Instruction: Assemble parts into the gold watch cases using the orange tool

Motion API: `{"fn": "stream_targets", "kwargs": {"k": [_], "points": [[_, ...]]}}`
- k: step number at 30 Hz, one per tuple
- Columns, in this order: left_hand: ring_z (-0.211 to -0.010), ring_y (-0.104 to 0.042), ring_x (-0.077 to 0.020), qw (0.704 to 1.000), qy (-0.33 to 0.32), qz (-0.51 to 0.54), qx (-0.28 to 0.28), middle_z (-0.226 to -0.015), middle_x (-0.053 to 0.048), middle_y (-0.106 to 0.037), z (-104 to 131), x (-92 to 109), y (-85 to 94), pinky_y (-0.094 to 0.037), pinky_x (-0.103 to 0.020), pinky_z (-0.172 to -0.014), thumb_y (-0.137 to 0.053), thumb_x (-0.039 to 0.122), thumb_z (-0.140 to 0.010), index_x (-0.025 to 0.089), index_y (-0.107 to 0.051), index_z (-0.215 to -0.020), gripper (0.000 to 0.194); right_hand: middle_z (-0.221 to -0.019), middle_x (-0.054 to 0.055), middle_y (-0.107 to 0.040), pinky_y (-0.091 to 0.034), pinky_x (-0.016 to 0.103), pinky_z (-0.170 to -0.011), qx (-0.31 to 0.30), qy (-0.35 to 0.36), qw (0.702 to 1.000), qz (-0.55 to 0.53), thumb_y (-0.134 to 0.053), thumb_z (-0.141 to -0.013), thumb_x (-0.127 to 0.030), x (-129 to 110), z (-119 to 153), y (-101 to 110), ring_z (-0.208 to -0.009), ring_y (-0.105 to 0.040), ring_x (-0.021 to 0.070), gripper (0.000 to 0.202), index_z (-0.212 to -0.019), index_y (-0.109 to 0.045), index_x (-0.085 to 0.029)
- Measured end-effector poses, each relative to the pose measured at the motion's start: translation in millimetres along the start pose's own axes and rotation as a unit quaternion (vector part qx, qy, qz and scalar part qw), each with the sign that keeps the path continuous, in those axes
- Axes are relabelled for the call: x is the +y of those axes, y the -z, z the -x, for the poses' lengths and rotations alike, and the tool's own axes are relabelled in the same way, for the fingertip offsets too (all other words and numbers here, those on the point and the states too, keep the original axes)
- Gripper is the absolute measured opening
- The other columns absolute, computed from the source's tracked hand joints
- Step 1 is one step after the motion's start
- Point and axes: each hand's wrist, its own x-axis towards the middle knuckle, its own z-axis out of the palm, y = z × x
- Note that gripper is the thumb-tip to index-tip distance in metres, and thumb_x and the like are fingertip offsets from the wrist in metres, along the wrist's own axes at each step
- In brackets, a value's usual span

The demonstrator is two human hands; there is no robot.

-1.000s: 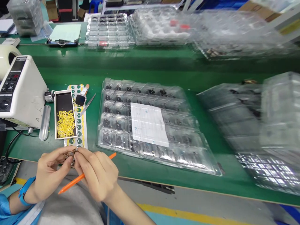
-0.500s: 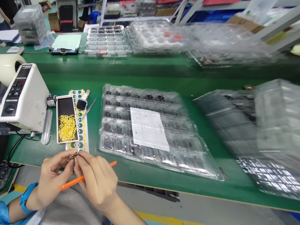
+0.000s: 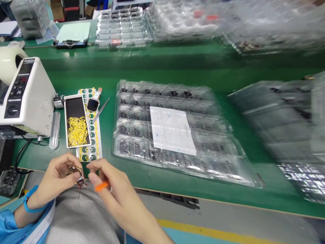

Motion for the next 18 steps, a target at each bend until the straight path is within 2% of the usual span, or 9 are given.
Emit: {"fn": "stream_targets", "kwargs": {"k": [2, 5, 11, 15, 18], "points": [[-0.057, -0.056, -0.0106, 1.000, -0.001, 0.006, -0.018, -0.066, 0.002, -0.058, 2, 2, 3.1, -0.046, -0.021, -0.056, -0.066, 0.012, -0.070, 0.019, -0.059, -0.075, 0.011, -0.072, -0.002, -0.060, -0.045, 0.020, -0.050, -0.029, 0.008, 0.999, -0.018, -0.046, -0.100, -0.018, 1, 0, -7, -0.056, -0.056, 0.0114, 0.012, -0.095, -0.056, -0.022], [-0.055, -0.055, -0.0108, 0.999, 0.023, 0.021, -0.044, -0.069, 0.002, -0.057, 4, 4, 6.1, -0.046, -0.022, -0.053, -0.064, 0.011, -0.069, 0.020, -0.057, -0.073, 0.013, -0.072, -0.002, -0.058, -0.045, 0.021, -0.053, -0.031, 0.029, 0.998, -0.036, -0.044, -0.101, -0.015, 2, 3, -15, -0.056, -0.055, 0.0118, 0.014, -0.092, -0.053, -0.022], [-0.055, -0.046, -0.0097, 1.000, 0.014, -0.012, -0.017, -0.062, 0.004, -0.053, 4, 4, 6.2, -0.041, -0.021, -0.054, -0.058, 0.010, -0.061, 0.019, -0.056, -0.065, 0.010, -0.071, -0.002, -0.053, -0.042, 0.020, -0.051, -0.031, 0.056, 0.998, -0.001, -0.041, -0.098, -0.009, 1, 3, -25, -0.057, -0.051, 0.0113, 0.017, -0.090, -0.049, -0.022], [-0.055, -0.046, -0.0098, 0.999, 0.030, 0.001, -0.020, -0.062, 0.004, -0.053, 4, 3, 6.6, -0.041, -0.022, -0.055, -0.059, 0.010, -0.061, 0.018, -0.057, -0.064, 0.010, -0.066, -0.004, -0.046, -0.038, 0.020, -0.049, -0.019, 0.035, 0.999, 0.008, -0.037, -0.099, -0.010, -2, 4, -31, -0.052, -0.044, 0.0103, 0.021, -0.083, -0.044, -0.022], [-0.059, -0.050, -0.0117, 0.999, 0.031, 0.002, -0.022, -0.066, 0.002, -0.057, 4, 2, 9.5, -0.044, -0.024, -0.059, -0.062, 0.010, -0.063, 0.018, -0.060, -0.068, 0.010, -0.065, -0.004, -0.047, -0.039, 0.020, -0.049, -0.048, 0.003, 0.999, -0.001, -0.036, -0.102, -0.016, -4, 6, -30, -0.052, -0.044, 0.0107, 0.022, -0.082, -0.044, -0.023]]}}
